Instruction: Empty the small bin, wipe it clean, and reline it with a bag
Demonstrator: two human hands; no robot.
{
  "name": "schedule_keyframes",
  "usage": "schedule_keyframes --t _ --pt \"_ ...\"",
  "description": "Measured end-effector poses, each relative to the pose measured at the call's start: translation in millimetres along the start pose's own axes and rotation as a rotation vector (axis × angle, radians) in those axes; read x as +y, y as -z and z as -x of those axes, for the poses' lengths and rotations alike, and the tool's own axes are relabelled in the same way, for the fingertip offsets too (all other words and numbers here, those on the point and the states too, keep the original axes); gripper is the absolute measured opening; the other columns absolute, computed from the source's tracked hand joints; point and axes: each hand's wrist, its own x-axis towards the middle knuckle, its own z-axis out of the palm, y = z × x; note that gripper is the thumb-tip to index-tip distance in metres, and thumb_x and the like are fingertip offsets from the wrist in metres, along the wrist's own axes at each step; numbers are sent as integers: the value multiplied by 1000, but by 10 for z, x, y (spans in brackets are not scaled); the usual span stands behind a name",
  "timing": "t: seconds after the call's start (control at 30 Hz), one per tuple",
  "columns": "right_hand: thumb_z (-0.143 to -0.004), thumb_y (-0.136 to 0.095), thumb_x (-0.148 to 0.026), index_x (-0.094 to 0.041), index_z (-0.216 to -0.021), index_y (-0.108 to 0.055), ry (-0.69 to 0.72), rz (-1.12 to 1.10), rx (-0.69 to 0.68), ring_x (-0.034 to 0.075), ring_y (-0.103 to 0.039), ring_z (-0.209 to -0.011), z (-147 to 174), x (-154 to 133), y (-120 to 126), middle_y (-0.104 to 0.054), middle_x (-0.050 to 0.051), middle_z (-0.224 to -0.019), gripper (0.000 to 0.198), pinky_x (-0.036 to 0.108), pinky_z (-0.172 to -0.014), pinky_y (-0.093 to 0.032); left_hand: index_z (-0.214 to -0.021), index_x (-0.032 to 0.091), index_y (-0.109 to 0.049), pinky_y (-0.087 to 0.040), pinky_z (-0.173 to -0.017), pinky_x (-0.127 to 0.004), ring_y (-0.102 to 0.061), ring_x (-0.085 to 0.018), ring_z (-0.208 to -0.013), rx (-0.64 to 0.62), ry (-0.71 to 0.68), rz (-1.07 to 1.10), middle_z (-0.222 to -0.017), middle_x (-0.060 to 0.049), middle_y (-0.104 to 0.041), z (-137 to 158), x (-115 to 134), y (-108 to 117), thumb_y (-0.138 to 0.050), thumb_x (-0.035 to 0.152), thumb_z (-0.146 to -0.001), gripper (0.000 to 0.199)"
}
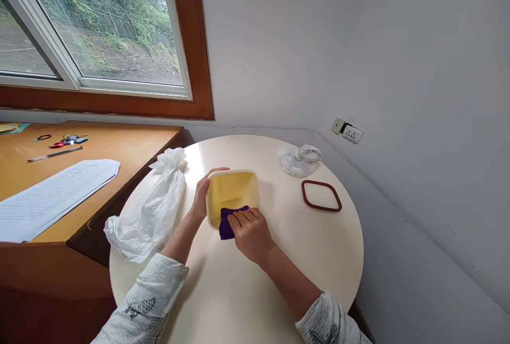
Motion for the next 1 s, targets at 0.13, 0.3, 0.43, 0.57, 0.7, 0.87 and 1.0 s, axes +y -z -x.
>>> schedule_keyframes --t 0.13,0.3,0.43,0.57,0.7,0.87,1.0 --pt "-70 -47 -4 -16 -89 -60 -109 -33 -10 16 -57 -69 -76 2 -1 -67 4 -75 26 29 -67 -36 -127 18 -42 -31 -100 -41 -39 -27 -122 -25 -24 -50 -133 -9 -44 29 -27 -39 -34 51 -85 55" --pt "-73 -49 -9 -18 -85 -61 -359 -88 13 15 -55 -61 -249 -26 15 -65 1 -67 19 28 -61 -33 -133 23 -35 -18 -108 -44 -27 -27 -131 -87 -117 -224 -141 -6 -35 53 5 -84 -37 52 -84 58" --pt "-79 -50 -17 -18 -82 -59 -438 -148 24 15 -56 -62 -356 -130 -19 -64 1 -68 11 27 -61 -33 -129 22 -43 -10 -109 -47 -33 -28 -128 -45 -245 -398 -135 -7 -44 60 12 -69 -41 53 -81 57" --pt "-82 -47 -19 -18 -87 -58 -420 -214 7 16 -56 -65 -350 -241 -28 -64 2 -72 13 28 -64 -35 -118 19 -54 -26 -104 -45 -46 -28 -118 -5 -288 -359 -125 -9 -54 51 -27 -39 -37 52 -82 52" --pt "-87 -40 -22 -15 -101 -57 -364 -302 -74 18 -57 -73 -238 -242 109 -65 6 -79 22 29 -70 -39 -111 17 -60 -37 -96 -43 -51 -29 -111 -21 -247 -251 -118 -10 -59 26 -59 -29 -40 51 -79 51" --pt "-88 -35 -19 -16 -94 -56 -255 -411 -319 17 -57 -79 -123 -84 448 -65 5 -86 22 29 -77 -41 -109 19 -61 -38 -95 -42 -53 -28 -109 -92 -226 -249 -114 -9 -61 -6 -58 -87 -45 50 -77 47" --pt "-86 -38 -20 -19 -86 -56 -279 -414 -533 13 -56 -66 -174 88 578 -64 2 -77 18 24 -59 -41 -106 22 -62 -38 -93 -42 -55 -27 -106 -153 -286 -349 -110 -8 -64 -16 -40 -190 -47 50 -76 44"
